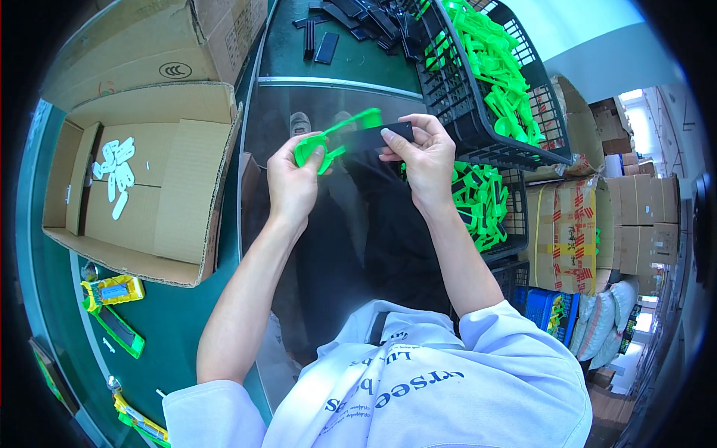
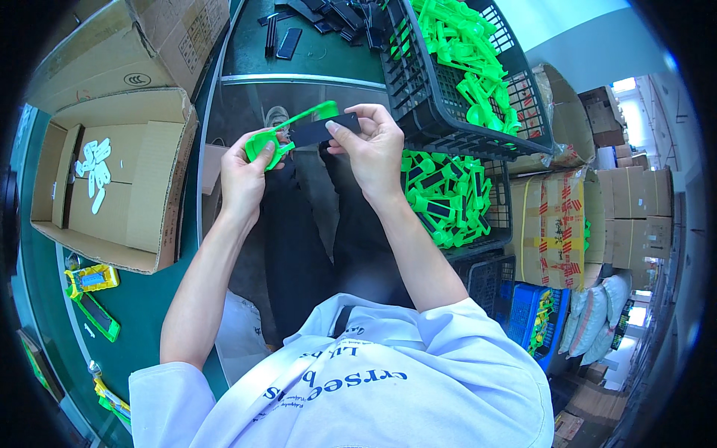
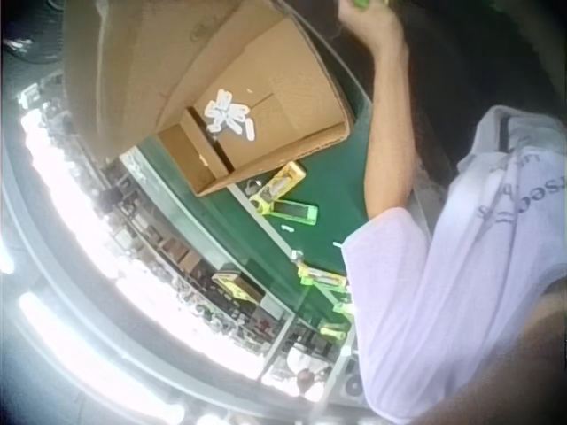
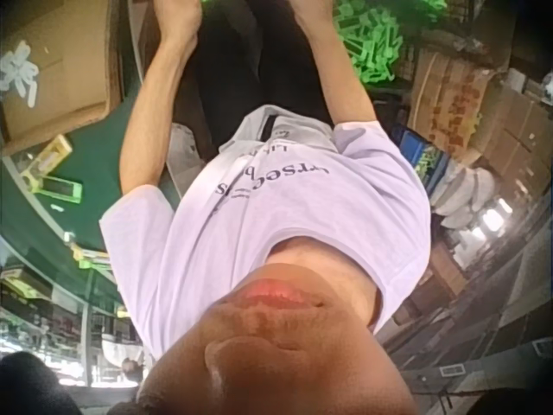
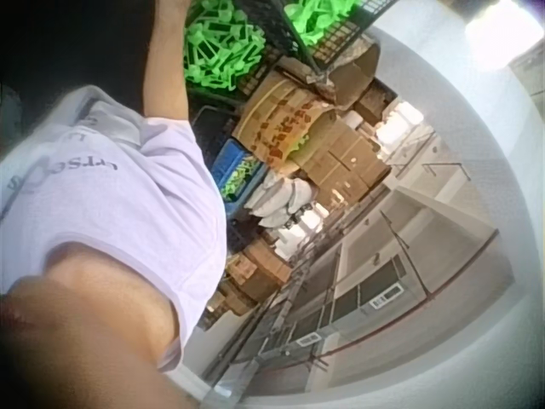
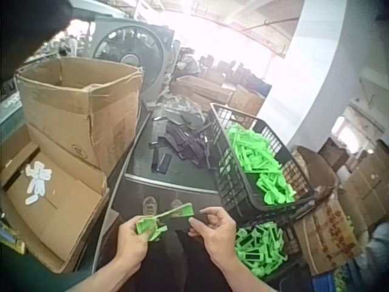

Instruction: The person assembles components by fitting black panels into plastic frames and placing them into a basket. The person also puts together handheld flashlights by joining casing parts with internal components by hand.

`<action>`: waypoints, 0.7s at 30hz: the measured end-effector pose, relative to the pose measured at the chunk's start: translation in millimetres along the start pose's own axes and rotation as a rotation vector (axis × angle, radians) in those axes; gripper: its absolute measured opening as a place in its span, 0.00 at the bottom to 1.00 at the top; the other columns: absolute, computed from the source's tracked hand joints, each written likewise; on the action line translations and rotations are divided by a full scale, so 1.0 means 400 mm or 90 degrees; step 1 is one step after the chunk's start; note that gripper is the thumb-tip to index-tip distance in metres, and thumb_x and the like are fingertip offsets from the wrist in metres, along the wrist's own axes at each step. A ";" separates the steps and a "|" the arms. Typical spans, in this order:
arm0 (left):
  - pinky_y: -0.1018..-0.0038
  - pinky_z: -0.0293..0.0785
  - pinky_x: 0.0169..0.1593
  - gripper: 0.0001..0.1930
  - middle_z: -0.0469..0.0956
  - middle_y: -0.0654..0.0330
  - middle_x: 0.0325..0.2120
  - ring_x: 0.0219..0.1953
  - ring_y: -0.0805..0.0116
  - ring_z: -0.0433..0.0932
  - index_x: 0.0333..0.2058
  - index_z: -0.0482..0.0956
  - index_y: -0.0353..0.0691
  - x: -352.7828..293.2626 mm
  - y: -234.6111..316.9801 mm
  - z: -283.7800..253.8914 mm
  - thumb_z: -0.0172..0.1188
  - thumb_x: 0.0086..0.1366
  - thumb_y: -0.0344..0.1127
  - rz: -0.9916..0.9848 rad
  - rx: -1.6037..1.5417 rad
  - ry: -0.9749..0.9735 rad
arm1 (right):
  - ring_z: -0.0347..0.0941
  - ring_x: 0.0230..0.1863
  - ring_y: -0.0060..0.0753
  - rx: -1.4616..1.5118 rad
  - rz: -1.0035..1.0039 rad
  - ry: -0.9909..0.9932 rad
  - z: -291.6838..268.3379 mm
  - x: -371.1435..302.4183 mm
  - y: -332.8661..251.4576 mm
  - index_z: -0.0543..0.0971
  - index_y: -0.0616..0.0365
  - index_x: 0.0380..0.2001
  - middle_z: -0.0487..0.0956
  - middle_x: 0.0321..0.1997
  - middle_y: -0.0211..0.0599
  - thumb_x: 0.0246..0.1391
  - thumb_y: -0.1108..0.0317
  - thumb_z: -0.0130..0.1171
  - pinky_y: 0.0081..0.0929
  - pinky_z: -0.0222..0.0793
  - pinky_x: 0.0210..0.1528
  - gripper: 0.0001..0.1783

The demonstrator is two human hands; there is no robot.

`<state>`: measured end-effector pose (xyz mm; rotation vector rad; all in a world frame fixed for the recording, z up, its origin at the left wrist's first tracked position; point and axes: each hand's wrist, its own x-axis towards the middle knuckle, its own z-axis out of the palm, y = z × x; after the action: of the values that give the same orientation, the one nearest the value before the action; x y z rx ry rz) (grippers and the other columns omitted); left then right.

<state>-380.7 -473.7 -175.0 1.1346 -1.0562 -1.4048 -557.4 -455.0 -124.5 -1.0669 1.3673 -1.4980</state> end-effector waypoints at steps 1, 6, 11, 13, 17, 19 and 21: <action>0.77 0.75 0.41 0.10 0.82 0.57 0.41 0.40 0.72 0.80 0.46 0.77 0.34 -0.004 0.010 0.002 0.54 0.67 0.25 -0.053 -0.046 -0.019 | 0.79 0.27 0.22 0.000 0.001 0.000 -0.003 -0.001 0.001 0.76 0.68 0.40 0.81 0.33 0.40 0.53 0.79 0.63 0.19 0.79 0.30 0.10; 0.78 0.71 0.40 0.13 0.81 0.59 0.41 0.40 0.72 0.79 0.47 0.77 0.35 0.000 0.009 -0.003 0.55 0.64 0.22 -0.167 -0.190 -0.115 | 0.79 0.29 0.22 -0.060 -0.025 -0.010 0.002 -0.005 0.012 0.77 0.68 0.39 0.81 0.37 0.41 0.54 0.80 0.62 0.20 0.79 0.32 0.09; 0.77 0.71 0.39 0.15 0.80 0.59 0.39 0.38 0.70 0.79 0.49 0.76 0.35 0.004 0.007 -0.023 0.56 0.63 0.22 -0.210 -0.269 -0.176 | 0.78 0.30 0.20 -0.121 -0.108 0.038 0.031 -0.012 0.012 0.75 0.68 0.42 0.81 0.36 0.43 0.53 0.79 0.63 0.19 0.79 0.32 0.12; 0.77 0.71 0.40 0.16 0.80 0.59 0.38 0.38 0.69 0.79 0.50 0.75 0.35 0.003 0.007 -0.020 0.57 0.62 0.22 -0.210 -0.293 -0.189 | 0.79 0.31 0.20 -0.101 -0.131 0.056 0.035 -0.013 0.013 0.75 0.67 0.42 0.82 0.35 0.43 0.53 0.78 0.63 0.19 0.79 0.31 0.14; 0.76 0.72 0.43 0.15 0.79 0.58 0.38 0.39 0.68 0.79 0.49 0.75 0.35 -0.003 0.013 -0.011 0.57 0.62 0.22 -0.229 -0.308 -0.174 | 0.79 0.29 0.19 -0.129 -0.158 0.067 0.034 -0.018 0.021 0.74 0.67 0.43 0.83 0.34 0.43 0.52 0.79 0.64 0.17 0.77 0.29 0.15; 0.76 0.73 0.45 0.15 0.79 0.58 0.38 0.40 0.68 0.79 0.48 0.75 0.34 -0.004 0.011 -0.011 0.57 0.62 0.22 -0.228 -0.315 -0.176 | 0.79 0.29 0.19 -0.152 -0.165 0.069 0.036 -0.019 0.022 0.74 0.67 0.43 0.83 0.34 0.43 0.52 0.79 0.64 0.17 0.77 0.28 0.15; 0.74 0.73 0.46 0.13 0.79 0.57 0.38 0.40 0.67 0.79 0.47 0.75 0.34 -0.005 0.005 -0.012 0.57 0.62 0.21 -0.227 -0.309 -0.182 | 0.76 0.26 0.16 -0.153 -0.161 0.089 0.040 -0.019 0.022 0.73 0.67 0.45 0.80 0.36 0.40 0.53 0.80 0.64 0.15 0.75 0.27 0.17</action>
<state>-375.6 -472.3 -173.9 0.7992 -0.6582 -2.0199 -539.5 -453.2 -133.1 -1.3474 1.5868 -1.6438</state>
